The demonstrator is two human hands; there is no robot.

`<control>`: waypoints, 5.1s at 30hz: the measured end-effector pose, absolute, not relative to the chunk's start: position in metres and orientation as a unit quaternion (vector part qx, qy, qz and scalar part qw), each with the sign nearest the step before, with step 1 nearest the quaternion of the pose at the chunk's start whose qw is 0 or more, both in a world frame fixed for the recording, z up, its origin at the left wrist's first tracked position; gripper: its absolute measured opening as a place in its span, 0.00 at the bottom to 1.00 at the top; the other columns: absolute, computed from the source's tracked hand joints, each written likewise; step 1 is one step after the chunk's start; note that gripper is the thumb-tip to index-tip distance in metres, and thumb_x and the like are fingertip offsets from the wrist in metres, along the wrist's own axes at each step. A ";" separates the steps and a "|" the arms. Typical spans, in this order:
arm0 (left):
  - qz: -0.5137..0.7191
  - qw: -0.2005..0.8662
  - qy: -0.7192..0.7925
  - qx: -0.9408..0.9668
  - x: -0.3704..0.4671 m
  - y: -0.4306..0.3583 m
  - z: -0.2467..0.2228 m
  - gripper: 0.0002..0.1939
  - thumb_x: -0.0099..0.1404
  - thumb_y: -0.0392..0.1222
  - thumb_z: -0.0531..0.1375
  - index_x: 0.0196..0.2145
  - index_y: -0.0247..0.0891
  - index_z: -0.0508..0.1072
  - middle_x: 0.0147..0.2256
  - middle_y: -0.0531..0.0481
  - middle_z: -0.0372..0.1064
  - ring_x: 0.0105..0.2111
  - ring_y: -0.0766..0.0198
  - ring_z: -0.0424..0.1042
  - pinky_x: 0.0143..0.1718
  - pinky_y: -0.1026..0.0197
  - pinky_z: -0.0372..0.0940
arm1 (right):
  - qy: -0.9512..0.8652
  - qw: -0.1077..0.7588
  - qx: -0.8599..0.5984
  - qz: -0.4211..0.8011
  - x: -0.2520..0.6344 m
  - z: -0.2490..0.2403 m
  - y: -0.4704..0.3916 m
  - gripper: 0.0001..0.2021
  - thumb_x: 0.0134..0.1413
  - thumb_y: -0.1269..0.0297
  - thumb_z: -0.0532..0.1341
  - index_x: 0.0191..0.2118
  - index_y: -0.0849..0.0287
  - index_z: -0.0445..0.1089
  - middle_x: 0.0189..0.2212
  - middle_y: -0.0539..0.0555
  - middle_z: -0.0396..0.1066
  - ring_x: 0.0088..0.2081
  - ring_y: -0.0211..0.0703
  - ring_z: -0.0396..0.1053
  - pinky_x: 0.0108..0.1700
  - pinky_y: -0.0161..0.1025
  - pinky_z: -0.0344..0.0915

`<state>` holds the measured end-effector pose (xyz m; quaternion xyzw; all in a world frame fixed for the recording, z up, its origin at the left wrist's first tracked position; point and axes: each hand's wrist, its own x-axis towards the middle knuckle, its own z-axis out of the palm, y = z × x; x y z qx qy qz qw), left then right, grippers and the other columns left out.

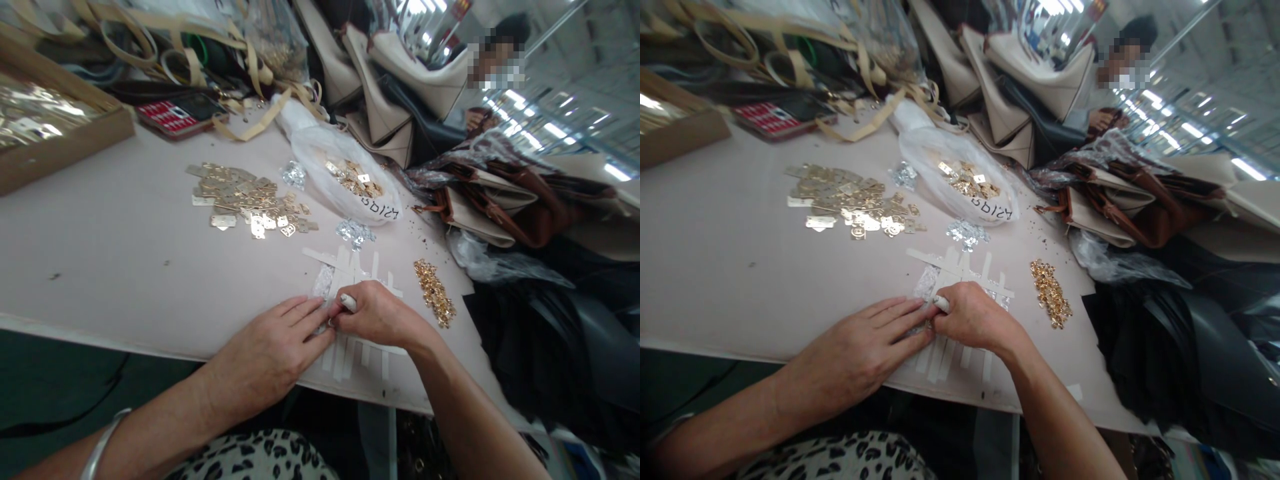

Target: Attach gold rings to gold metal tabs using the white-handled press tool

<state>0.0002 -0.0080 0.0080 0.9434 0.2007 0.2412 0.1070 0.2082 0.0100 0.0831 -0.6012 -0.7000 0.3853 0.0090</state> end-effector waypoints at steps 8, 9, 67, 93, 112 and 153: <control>0.261 0.097 0.190 0.942 -0.001 -0.008 0.008 0.16 0.71 0.33 0.55 0.54 0.35 0.72 0.58 0.41 0.70 0.58 0.50 0.68 0.60 0.46 0.65 | -0.547 0.366 -0.653 0.376 0.226 0.118 -0.015 0.07 0.59 0.60 0.64 0.37 0.55 0.77 0.19 0.44 0.65 0.20 0.33 0.59 0.25 0.34 0.57; 0.263 0.097 0.189 0.941 -0.001 -0.008 0.008 0.17 0.71 0.33 0.55 0.55 0.35 0.72 0.57 0.42 0.71 0.57 0.50 0.68 0.59 0.47 0.65 | -0.488 0.457 -0.631 0.394 0.228 0.119 -0.020 0.07 0.58 0.59 0.64 0.37 0.55 0.77 0.16 0.42 0.58 0.18 0.32 0.54 0.22 0.33 0.54; 0.301 0.125 0.197 0.925 0.002 -0.013 0.005 0.19 0.76 0.33 0.44 0.51 0.30 0.74 0.55 0.38 0.72 0.58 0.51 0.69 0.60 0.44 0.65 | -0.469 0.642 -0.509 0.328 0.158 0.061 -0.035 0.10 0.61 0.56 0.64 0.31 0.53 0.76 0.15 0.42 0.51 0.16 0.34 0.52 0.19 0.35 0.56; 0.230 0.093 0.146 0.958 0.023 0.021 0.028 0.07 0.72 0.32 0.55 0.37 0.37 0.72 0.31 0.49 0.70 0.35 0.60 0.68 0.39 0.59 0.66 | -0.407 0.753 -0.418 0.306 0.194 0.085 -0.056 0.12 0.65 0.64 0.58 0.31 0.58 0.75 0.14 0.39 0.46 0.13 0.29 0.45 0.16 0.29 0.49; 0.281 0.105 0.187 0.935 -0.003 -0.022 0.017 0.14 0.71 0.36 0.54 0.51 0.36 0.73 0.55 0.44 0.73 0.58 0.51 0.68 0.60 0.45 0.64 | -0.153 0.813 -0.394 0.399 0.204 0.040 -0.045 0.11 0.57 0.58 0.65 0.27 0.56 0.71 0.14 0.36 0.41 0.15 0.30 0.32 0.15 0.25 0.50; 0.383 0.153 0.218 0.885 -0.006 -0.028 0.010 0.06 0.65 0.28 0.57 0.31 0.31 0.72 0.36 0.41 0.72 0.42 0.54 0.70 0.48 0.51 0.73 | -0.469 0.684 -0.459 0.318 0.153 0.075 -0.045 0.13 0.66 0.59 0.58 0.28 0.54 0.62 0.15 0.39 0.49 0.14 0.30 0.47 0.17 0.31 0.50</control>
